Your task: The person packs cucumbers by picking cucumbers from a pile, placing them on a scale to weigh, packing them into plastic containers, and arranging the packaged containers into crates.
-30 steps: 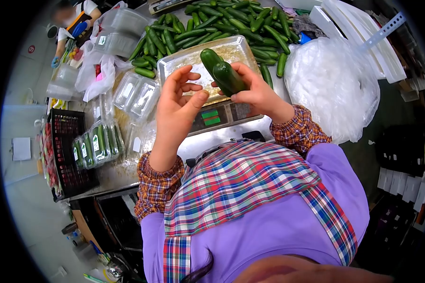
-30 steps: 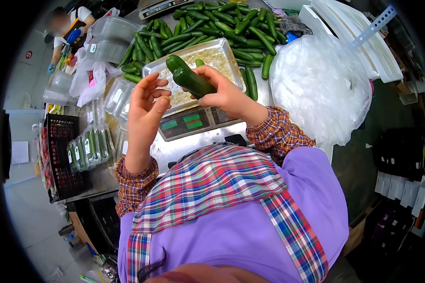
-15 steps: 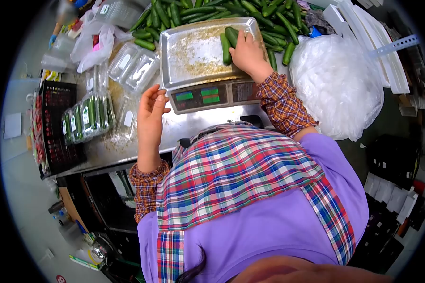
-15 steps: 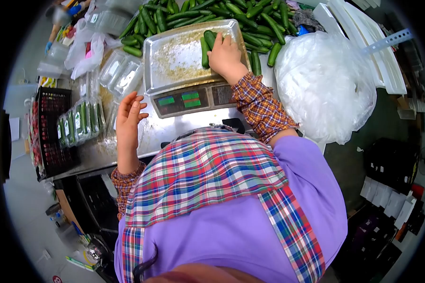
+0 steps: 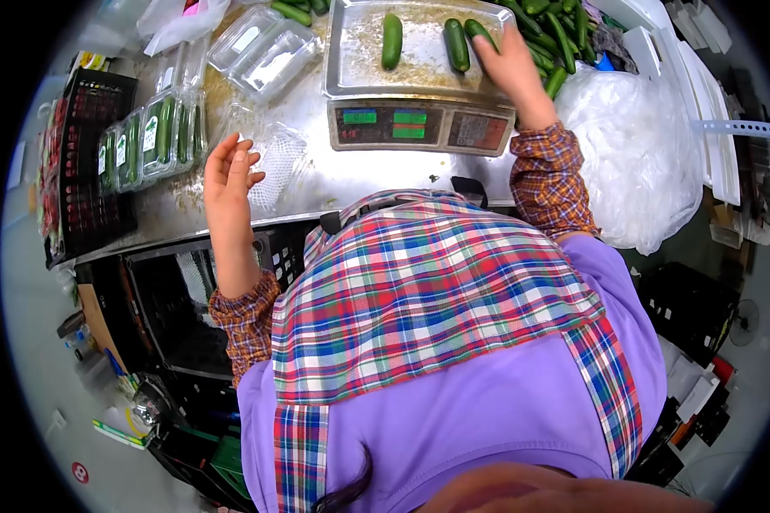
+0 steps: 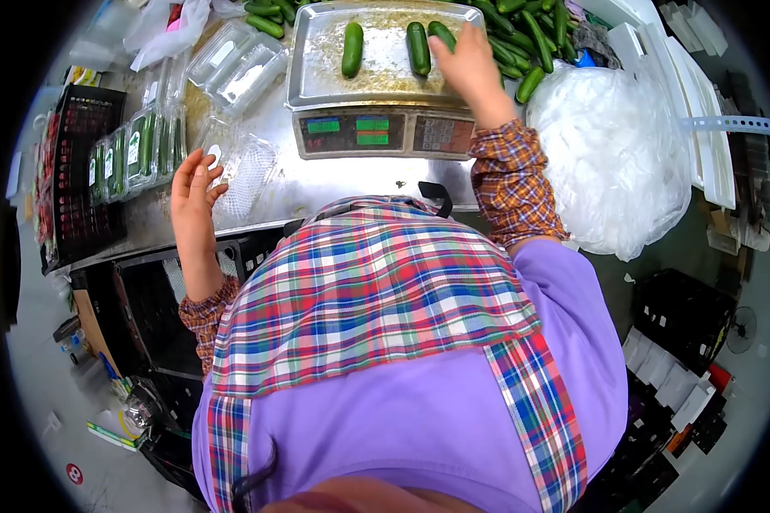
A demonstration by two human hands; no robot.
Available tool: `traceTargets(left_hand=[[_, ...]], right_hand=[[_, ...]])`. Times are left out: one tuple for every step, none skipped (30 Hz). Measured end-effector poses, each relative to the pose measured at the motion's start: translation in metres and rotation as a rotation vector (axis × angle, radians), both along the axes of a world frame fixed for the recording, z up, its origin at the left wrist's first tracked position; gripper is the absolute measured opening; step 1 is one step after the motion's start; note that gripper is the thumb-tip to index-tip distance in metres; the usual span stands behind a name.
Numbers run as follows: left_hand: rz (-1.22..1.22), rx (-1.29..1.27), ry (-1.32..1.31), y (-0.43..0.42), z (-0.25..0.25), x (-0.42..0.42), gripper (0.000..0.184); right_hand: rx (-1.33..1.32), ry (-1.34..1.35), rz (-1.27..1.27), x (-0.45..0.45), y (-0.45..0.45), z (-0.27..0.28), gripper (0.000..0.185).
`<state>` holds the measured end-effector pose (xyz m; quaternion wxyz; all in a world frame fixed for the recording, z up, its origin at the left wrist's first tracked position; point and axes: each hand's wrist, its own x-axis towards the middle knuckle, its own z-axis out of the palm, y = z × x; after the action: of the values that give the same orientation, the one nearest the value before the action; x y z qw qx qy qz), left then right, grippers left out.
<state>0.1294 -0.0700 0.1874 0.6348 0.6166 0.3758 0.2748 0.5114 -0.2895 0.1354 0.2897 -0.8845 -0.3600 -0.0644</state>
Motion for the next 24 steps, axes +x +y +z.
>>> traceTargets(left_hand=[[0.003, 0.01, 0.001, 0.004, -0.001, -0.003, 0.036], [0.004, 0.023, 0.002, 0.008, -0.003, -0.006, 0.036], [0.013, 0.026, -0.004, 0.01, -0.004, -0.01, 0.036], [0.014, 0.032, 0.007, 0.013, -0.004, -0.013, 0.035], [0.014, 0.039, 0.018, 0.016, -0.005, -0.016, 0.035], [0.013, 0.045, 0.029, 0.018, -0.006, -0.018, 0.034], [0.015, 0.048, 0.033, 0.02, -0.007, -0.022, 0.034], [0.017, 0.051, 0.037, 0.022, -0.007, -0.025, 0.034], [0.019, 0.054, 0.041, 0.024, -0.008, -0.028, 0.033], [0.019, 0.05, 0.047, 0.027, -0.01, -0.031, 0.033], [0.019, 0.046, 0.054, 0.031, -0.013, -0.034, 0.033], [0.019, 0.042, 0.06, 0.033, -0.014, -0.036, 0.033], [0.024, 0.041, 0.062, 0.034, -0.013, -0.037, 0.033], [0.03, 0.04, 0.063, 0.034, -0.011, -0.037, 0.033], [0.037, 0.038, 0.065, 0.035, -0.01, -0.038, 0.032], [0.039, 0.038, 0.062, 0.038, -0.011, -0.038, 0.032], [0.041, 0.039, 0.059, 0.041, -0.012, -0.039, 0.032], [0.043, 0.04, 0.057, 0.043, -0.012, -0.039, 0.031], [0.036, 0.046, 0.054, 0.045, -0.01, -0.036, 0.031], [0.03, 0.052, 0.051, 0.046, -0.008, -0.033, 0.031], [0.025, 0.057, 0.048, 0.047, -0.007, -0.03, 0.031], [-0.002, 0.064, 0.041, 0.049, -0.007, -0.026, 0.031], [-0.028, 0.07, 0.036, 0.053, -0.008, -0.021, 0.031], [-0.051, 0.076, 0.036, 0.057, -0.009, -0.018, 0.031]], right_hand=[[0.036, -0.016, -0.036, -0.003, -0.001, 0.016, 0.073], [0.031, -0.009, -0.097, -0.008, -0.004, 0.031, 0.074], [0.014, -0.039, -0.126, -0.002, -0.007, 0.033, 0.074], [-0.002, -0.07, -0.157, 0.006, -0.011, 0.036, 0.075], [-0.006, -0.052, -0.157, 0.012, -0.015, 0.038, 0.075], [-0.011, -0.033, -0.157, 0.016, -0.019, 0.042, 0.075], [-0.016, -0.014, -0.158, 0.019, -0.022, 0.044, 0.076], [-0.033, -0.001, -0.164, 0.024, -0.025, 0.043, 0.075], [-0.051, 0.013, -0.17, 0.026, -0.026, 0.041, 0.075], [-0.068, 0.028, -0.176, 0.027, -0.027, 0.039, 0.075], [-0.095, 0.05, -0.191, 0.027, -0.027, 0.037, 0.075], [-0.123, 0.072, -0.207, 0.025, -0.026, 0.037, 0.075], [-0.15, 0.093, -0.222, 0.024, -0.025, 0.036, 0.075], [-0.163, 0.11, -0.22, 0.023, -0.023, 0.035, 0.075], [-0.177, 0.126, -0.218, 0.021, -0.021, 0.033, 0.075], [-0.191, 0.143, -0.216, 0.02, -0.018, 0.033, 0.075], [-0.207, 0.13, -0.21, 0.019, -0.017, 0.033, 0.074], [-0.227, 0.158, -0.203, 0.015, -0.013, 0.036, 0.075], [-0.246, 0.185, -0.197, 0.011, -0.009, 0.041, 0.075], [-0.265, 0.212, -0.19, 0.009, -0.007, 0.044, 0.076], [-0.273, 0.216, -0.177, 0.016, -0.006, 0.037, 0.077], [-0.282, 0.222, -0.162, 0.024, -0.002, 0.026, 0.079], [-0.291, 0.229, -0.144, 0.031, -0.001, 0.015, 0.08], [-0.34, 0.209, -0.16, 0.026, 0.004, 0.014, 0.082]])
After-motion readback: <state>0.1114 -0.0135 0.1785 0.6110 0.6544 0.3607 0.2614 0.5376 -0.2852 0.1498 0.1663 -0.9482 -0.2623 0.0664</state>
